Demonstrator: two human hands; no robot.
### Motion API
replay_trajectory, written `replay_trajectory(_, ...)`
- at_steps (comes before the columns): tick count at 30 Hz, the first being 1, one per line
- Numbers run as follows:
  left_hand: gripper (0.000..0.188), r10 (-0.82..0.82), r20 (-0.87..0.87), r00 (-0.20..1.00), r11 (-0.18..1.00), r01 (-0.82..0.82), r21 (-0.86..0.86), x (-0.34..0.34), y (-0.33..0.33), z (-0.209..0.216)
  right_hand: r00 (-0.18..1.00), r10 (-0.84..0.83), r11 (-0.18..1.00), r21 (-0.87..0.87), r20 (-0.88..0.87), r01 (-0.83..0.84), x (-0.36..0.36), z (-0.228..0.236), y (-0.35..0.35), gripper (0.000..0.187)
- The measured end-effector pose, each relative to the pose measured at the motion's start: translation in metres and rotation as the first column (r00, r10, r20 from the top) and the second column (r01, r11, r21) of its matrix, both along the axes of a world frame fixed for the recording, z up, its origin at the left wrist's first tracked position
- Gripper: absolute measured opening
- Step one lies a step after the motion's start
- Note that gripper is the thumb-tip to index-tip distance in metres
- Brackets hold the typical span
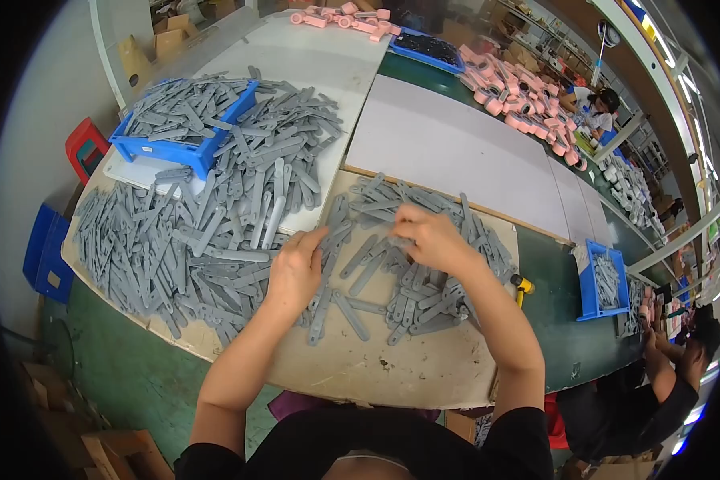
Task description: The person sorts grey plastic components by hand at a factory workbench, inspecting them one by one.
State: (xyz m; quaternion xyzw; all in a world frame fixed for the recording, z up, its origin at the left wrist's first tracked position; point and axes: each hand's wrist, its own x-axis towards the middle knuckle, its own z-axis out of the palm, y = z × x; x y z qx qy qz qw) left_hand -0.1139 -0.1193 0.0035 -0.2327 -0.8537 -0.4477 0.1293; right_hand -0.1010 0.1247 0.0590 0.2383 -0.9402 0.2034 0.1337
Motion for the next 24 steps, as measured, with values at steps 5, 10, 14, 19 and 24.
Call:
replay_trajectory(5,0.033,-0.049,0.033,0.998,0.984,0.043,0.171,-0.003,0.002,-0.003,0.950,-0.050,0.923,0.378,0.308,-0.074,0.011,0.009,-0.002,0.016)
replay_trajectory(10,0.028,-0.044,0.009,0.999,0.980,0.041,0.196,-0.004,0.004,-0.001,0.999,0.033,0.947,0.318,0.027,-0.040,-0.001,-0.024,-0.024,0.013)
replay_trajectory(14,0.024,0.004,-0.084,0.996,0.992,0.007,0.129,-0.004,0.004,0.004,0.991,0.077,0.950,0.294,0.111,-0.106,-0.009,-0.017,-0.020,0.017)
replay_trajectory(19,0.021,0.074,-0.136,0.988,0.987,-0.053,0.150,-0.005,-0.003,0.013,0.989,-0.038,0.997,0.079,0.146,0.026,0.004,0.000,-0.028,0.027)
replay_trajectory(24,0.021,0.058,0.017,0.998,0.947,-0.060,0.316,-0.010,-0.012,0.024,0.974,0.114,0.993,-0.005,0.195,-0.115,0.008,-0.014,-0.066,0.036)
